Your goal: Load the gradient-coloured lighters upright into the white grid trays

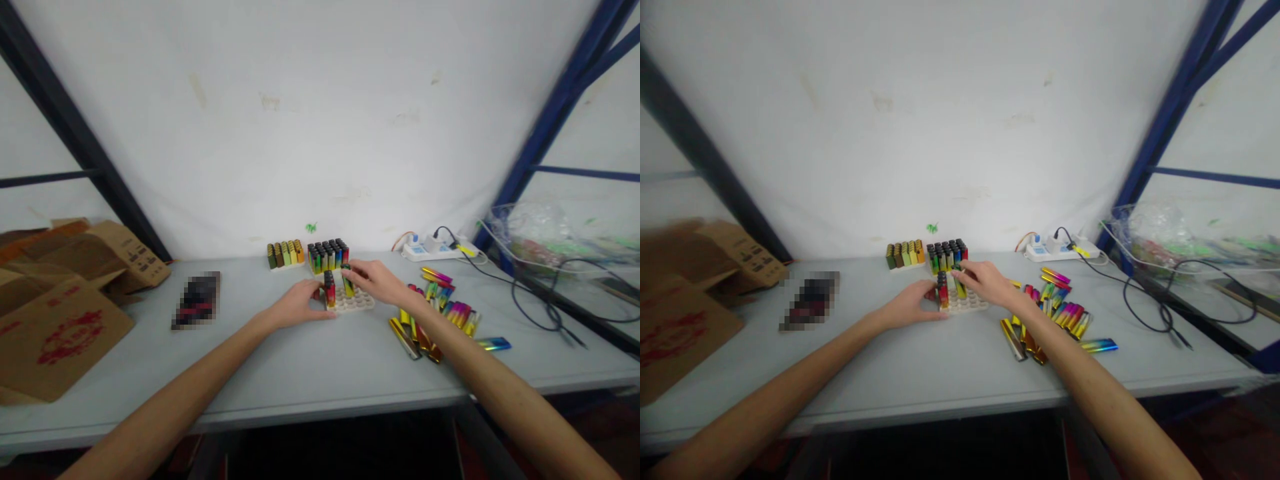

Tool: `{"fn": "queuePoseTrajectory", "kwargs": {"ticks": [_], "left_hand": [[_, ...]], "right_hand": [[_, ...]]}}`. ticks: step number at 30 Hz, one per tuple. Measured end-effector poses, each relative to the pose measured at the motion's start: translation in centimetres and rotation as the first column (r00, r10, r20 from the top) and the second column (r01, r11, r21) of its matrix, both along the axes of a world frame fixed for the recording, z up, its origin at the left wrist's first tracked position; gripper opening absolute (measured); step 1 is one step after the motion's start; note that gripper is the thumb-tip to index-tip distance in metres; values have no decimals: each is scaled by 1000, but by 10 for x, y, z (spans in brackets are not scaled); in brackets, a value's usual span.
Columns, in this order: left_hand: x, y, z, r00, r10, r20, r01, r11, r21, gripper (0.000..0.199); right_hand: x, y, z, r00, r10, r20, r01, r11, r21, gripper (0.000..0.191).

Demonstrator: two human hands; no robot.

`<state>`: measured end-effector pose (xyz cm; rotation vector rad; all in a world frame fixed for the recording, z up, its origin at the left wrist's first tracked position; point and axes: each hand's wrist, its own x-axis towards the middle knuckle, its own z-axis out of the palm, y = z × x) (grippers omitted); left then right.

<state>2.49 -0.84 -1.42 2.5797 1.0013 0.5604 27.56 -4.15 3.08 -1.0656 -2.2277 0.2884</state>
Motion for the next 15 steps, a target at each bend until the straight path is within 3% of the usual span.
{"fn": "queuePoseTrajectory", "kwargs": {"ticks": [5, 15], "left_hand": [[-1, 3, -4, 1000, 7, 12, -7, 1000, 19, 62], [-1, 5, -7, 1000, 16, -1, -16, 1000, 24, 65]], "right_hand": [[-5, -6, 0, 986, 164, -8, -163, 973, -161, 43], [-12, -10, 0, 974, 212, 79, -199, 968, -151, 35]]}}
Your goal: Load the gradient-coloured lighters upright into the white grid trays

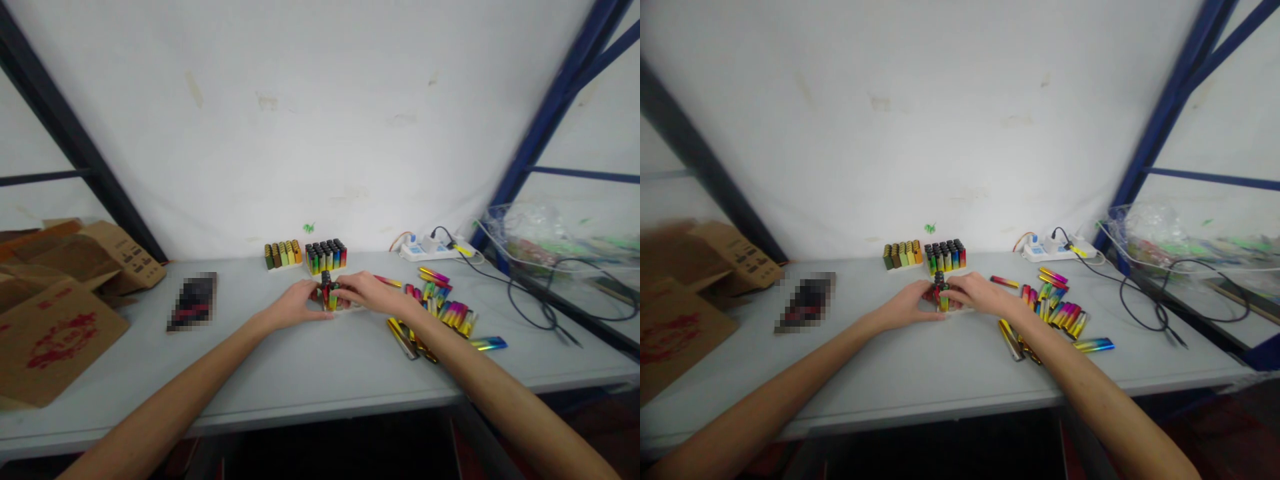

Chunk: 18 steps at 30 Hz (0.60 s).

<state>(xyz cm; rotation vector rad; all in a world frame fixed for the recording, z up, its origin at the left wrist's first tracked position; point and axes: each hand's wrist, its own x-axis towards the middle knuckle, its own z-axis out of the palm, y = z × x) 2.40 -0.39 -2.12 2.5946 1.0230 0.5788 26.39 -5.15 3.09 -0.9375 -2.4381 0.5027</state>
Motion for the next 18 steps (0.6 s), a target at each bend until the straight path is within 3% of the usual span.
{"fn": "queuePoseTrajectory", "kwargs": {"ticks": [5, 8, 14, 18], "left_hand": [[0, -1, 1, 1000, -2, 12, 2, 1000, 11, 62], [1, 0, 1, 1000, 3, 15, -3, 1000, 2, 61], [0, -1, 2, 1000, -15, 25, 15, 1000, -13, 62], [0, -4, 5, 998, -25, 53, 26, 999, -32, 58]], "right_hand": [[-1, -1, -2, 999, 39, -2, -39, 999, -27, 32], [-5, -1, -4, 995, 83, 51, -84, 996, 22, 28], [-13, 1, -10, 967, -77, 243, 32, 983, 182, 37], [2, 1, 3, 966, -51, 253, 25, 994, 107, 47]]}}
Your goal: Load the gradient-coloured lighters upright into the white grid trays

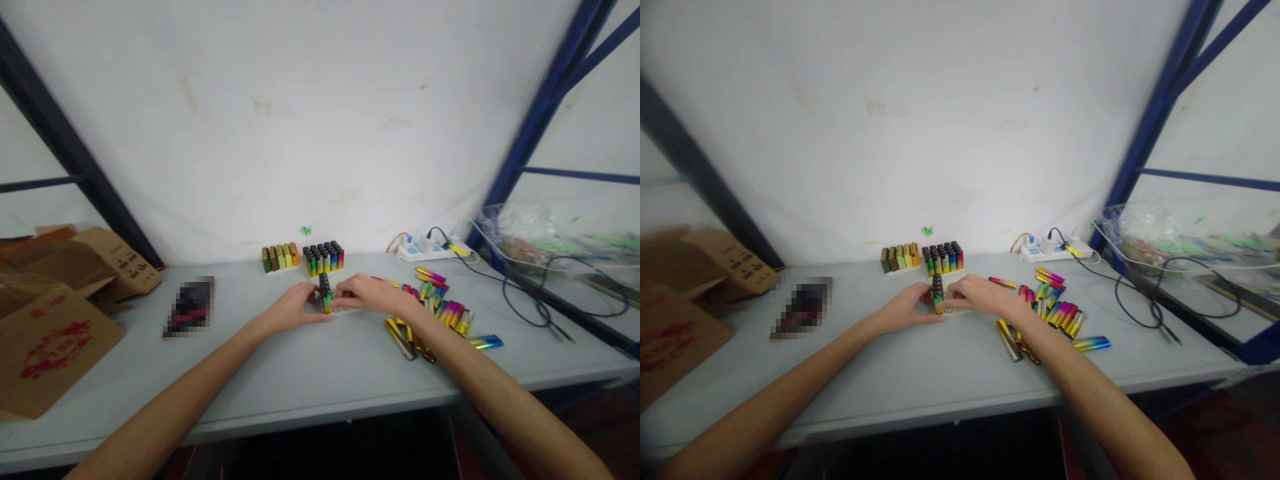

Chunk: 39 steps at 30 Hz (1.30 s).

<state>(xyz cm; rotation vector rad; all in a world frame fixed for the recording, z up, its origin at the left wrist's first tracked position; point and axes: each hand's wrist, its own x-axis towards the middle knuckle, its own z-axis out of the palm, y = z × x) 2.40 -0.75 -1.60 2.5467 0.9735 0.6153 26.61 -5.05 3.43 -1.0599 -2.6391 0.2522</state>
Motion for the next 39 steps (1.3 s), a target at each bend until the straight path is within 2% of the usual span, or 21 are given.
{"fn": "queuePoseTrajectory", "kwargs": {"ticks": [1, 3, 6, 8, 12, 15, 17, 20, 23, 26, 29, 33, 35, 39], "left_hand": [[0, -1, 1, 1000, 0, 3, 0, 1000, -6, 58], [1, -2, 3, 1000, 6, -1, -6, 1000, -20, 59], [1, -2, 4, 999, 25, -31, -26, 999, -27, 61], [1, -3, 5, 998, 36, -47, -37, 999, -22, 63], [1, -4, 5, 998, 37, -44, -38, 999, -30, 65], [0, -4, 6, 999, 42, -33, -43, 999, -32, 64], [0, -4, 5, 999, 44, -28, -44, 999, -31, 63], [0, -2, 3, 999, 35, -28, -36, 999, -36, 64], [-1, 0, 0, 999, 32, -37, -33, 999, -36, 64], [-1, 0, 0, 998, 27, -50, -28, 999, -18, 63], [0, -1, 3, 998, 15, -60, -15, 1000, -1, 61], [1, -3, 6, 999, 13, -48, -13, 1000, 10, 59], [1, -3, 5, 999, 13, -38, -13, 1000, 1, 58], [0, -2, 3, 1000, 12, -17, -13, 1000, -19, 58]], "right_hand": [[8, 1, 6, 999, -49, 4, 49, 999, -2, 49], [30, 4, 16, 971, -237, 18, 235, 968, 85, 50], [71, 15, 22, 847, -526, 76, 511, 846, 154, 36], [96, 24, 17, 785, -605, 133, 593, 796, 119, 30], [120, 37, -2, 807, -545, 228, 573, 816, -76, 33], [113, 40, -12, 818, -517, 252, 561, 812, -158, 24], [105, 40, -13, 835, -511, 204, 541, 828, -143, 21], [95, 39, -11, 896, -443, 36, 443, 884, -150, 19], [84, 36, -9, 908, -332, -257, 239, 912, -332, 22], [69, 30, -8, 803, -256, -539, -20, 891, -454, 38], [55, 26, -7, 708, -234, -666, -136, 880, -455, 45], [36, 22, -6, 648, -277, -710, -117, 884, -452, 41], [26, 20, -7, 606, -322, -727, -69, 890, -451, 44], [7, 17, -14, 552, -365, -749, 190, 930, -314, 57]]}}
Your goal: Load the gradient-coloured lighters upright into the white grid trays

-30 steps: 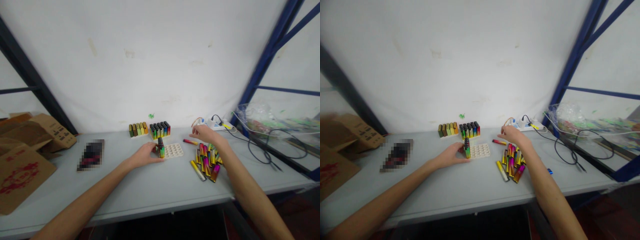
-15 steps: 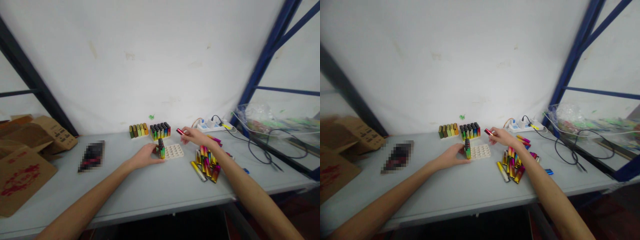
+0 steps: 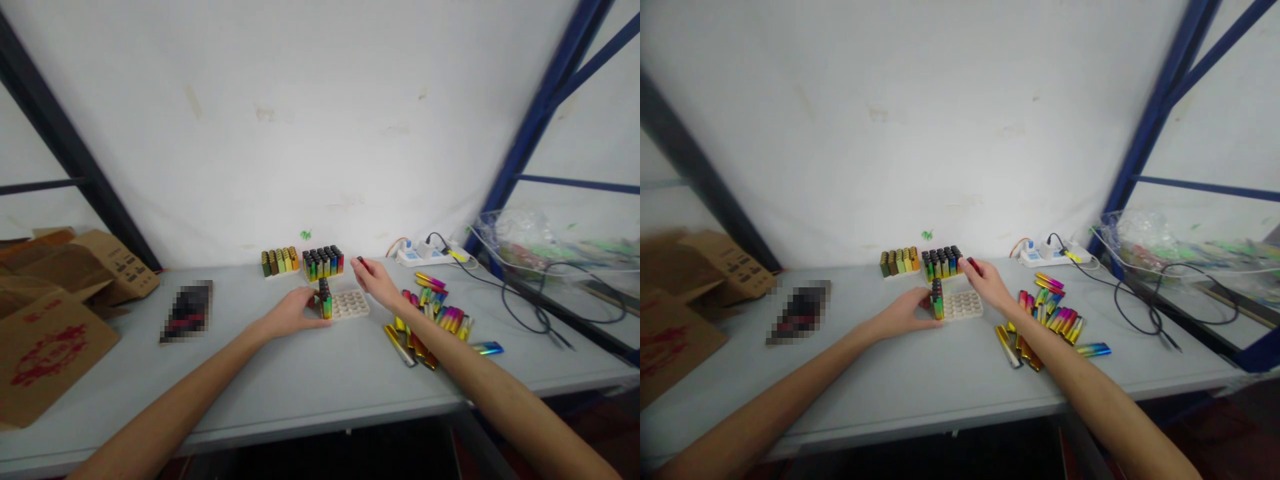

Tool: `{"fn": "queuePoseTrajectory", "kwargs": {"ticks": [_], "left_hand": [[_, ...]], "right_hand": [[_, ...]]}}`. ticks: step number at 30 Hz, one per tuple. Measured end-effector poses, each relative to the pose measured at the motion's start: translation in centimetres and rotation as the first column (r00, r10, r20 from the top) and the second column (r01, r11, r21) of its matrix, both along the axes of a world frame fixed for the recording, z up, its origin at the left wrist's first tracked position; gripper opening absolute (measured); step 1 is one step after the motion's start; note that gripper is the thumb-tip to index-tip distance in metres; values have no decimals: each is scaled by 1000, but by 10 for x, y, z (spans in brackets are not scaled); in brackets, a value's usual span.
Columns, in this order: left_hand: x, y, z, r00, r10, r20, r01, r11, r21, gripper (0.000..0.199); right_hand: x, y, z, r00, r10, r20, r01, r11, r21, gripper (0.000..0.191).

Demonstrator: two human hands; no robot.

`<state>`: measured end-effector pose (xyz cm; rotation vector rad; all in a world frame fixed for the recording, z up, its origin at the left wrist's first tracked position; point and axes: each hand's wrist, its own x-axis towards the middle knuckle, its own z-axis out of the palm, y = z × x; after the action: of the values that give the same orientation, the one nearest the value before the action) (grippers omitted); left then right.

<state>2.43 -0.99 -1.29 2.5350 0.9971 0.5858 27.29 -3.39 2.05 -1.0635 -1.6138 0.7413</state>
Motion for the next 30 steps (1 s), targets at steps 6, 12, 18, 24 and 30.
{"fn": "queuePoseTrajectory", "kwargs": {"ticks": [6, 12, 18, 24, 30], "left_hand": [[0, 1, 0, 1000, -8, 18, 8, 1000, 0, 58], [0, 2, -2, 1000, -6, 0, 6, 1000, 12, 59], [0, 1, -2, 1000, -6, 14, 6, 1000, 10, 58], [0, 2, -1, 1000, -11, 21, 12, 1000, -15, 58], [-6, 6, 0, 999, -46, -29, 46, 999, 6, 61]], "right_hand": [[-8, -1, -7, 968, -229, 105, 217, 969, 115, 52], [-9, 0, -9, 966, -219, 135, 206, 973, 103, 44], [-9, -4, -8, 978, -128, 167, 107, 986, 125, 50], [-3, 0, -6, 961, 20, 277, -66, 985, 160, 41], [-4, 0, -7, 914, -16, 406, -90, 966, 240, 41]]}}
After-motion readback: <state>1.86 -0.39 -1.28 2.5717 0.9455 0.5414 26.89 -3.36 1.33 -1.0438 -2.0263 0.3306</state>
